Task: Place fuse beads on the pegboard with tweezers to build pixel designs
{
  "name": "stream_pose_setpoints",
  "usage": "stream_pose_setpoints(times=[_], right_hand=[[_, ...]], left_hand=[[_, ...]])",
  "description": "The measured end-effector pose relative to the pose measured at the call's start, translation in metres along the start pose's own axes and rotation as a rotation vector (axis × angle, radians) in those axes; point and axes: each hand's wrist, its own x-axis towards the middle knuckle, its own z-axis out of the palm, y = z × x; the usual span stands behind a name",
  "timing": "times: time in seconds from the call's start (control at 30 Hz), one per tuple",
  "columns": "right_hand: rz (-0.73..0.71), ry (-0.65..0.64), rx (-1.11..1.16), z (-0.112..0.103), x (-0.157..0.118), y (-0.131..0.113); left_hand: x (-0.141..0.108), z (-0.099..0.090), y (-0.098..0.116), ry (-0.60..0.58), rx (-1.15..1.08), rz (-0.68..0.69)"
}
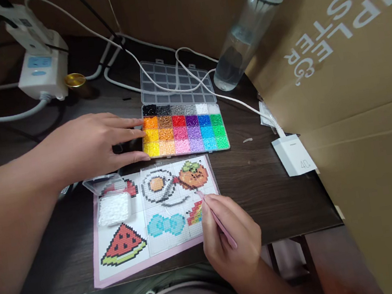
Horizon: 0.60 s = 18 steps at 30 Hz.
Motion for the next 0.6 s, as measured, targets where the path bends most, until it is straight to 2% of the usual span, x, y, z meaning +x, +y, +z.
stream_pose_setpoints(times=[0.23, 0.4, 0.6], right_hand=[[0.007, -0.001, -0.032, -0.0031, -0.0003, -0.0008], [0.017, -0.01, -0.032, -0.0049, 0.0009, -0.0016], [0.04, -0.005, -0.017, -0.0064, 0.0023, -0.0028]], left_hand=[[-0.002, 0.003, -0.0053, 0.067, -0.013, 0.074], [-0.0004, 0.0025, -0.0031, -0.002, 0.076, 0.029], [0.0004, 0.0017, -0.0009, -0.006, 0.058, 0.016]])
